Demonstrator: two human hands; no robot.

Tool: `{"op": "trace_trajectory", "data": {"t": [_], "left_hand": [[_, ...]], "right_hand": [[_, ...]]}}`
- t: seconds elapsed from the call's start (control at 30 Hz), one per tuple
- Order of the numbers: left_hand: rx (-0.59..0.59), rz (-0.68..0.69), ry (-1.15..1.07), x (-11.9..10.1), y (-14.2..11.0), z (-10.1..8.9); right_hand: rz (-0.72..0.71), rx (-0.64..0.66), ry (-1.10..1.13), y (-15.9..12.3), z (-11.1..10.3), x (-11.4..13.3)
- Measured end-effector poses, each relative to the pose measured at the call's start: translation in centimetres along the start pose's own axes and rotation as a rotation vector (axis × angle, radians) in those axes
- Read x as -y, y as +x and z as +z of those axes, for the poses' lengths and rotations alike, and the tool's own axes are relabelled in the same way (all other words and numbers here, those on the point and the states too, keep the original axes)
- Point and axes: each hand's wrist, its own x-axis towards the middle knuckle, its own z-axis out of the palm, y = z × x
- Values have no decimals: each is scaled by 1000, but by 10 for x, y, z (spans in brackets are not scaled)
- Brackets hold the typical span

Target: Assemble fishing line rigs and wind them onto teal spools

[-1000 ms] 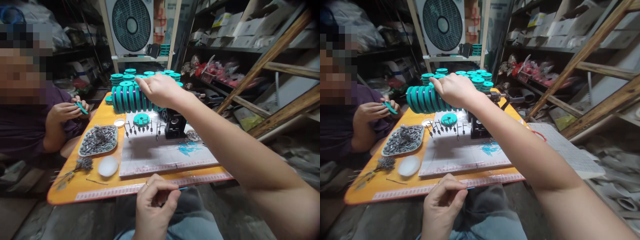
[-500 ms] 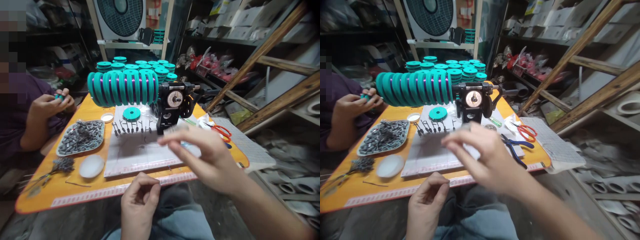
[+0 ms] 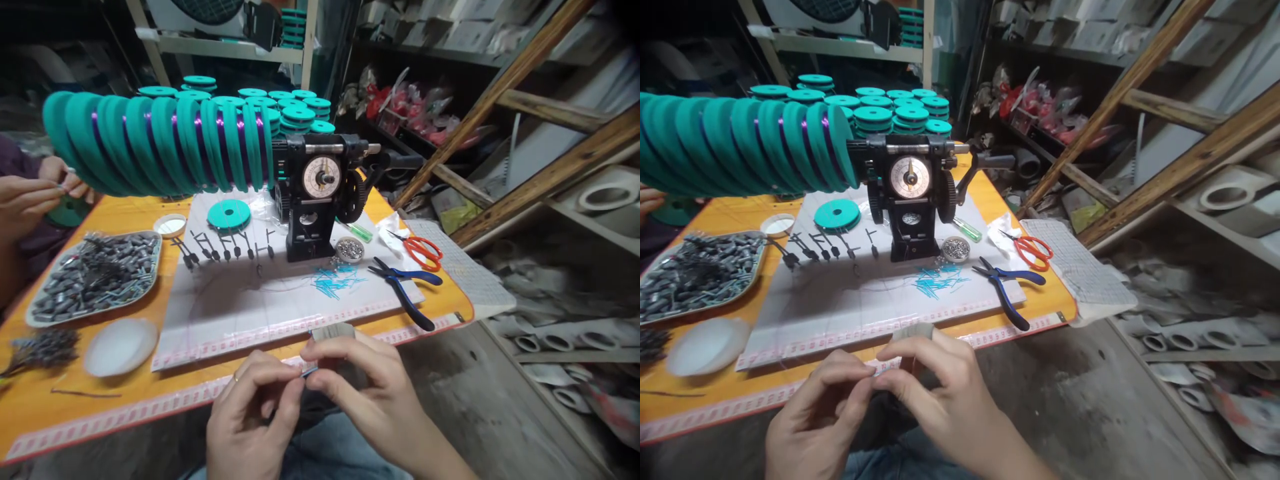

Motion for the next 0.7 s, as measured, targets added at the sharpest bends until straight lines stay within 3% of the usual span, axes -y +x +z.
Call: {"op": "trace_trajectory", "data": {"t": [0.13,0.3,0.43,0.53,0.63,0.7], "left_hand": [[-13,84,99,-3,3,2],[59,346,293,-3,11,-4],[89,419,377,0,17,-8],[35,376,398,1,19,-9],[-28,241,344,0,20,-10],[-45,162,297,0,20,-11]], "right_hand": [[40,41,11,1,-3,-3],[131,93,28,5,-7,-2],[141,207,1,14,-17,-3],[21,102,-238,28,-32,-14],[-111,-96,-695,48,-49,-30],[-122,-116,-923,60,-57,-40]]}}
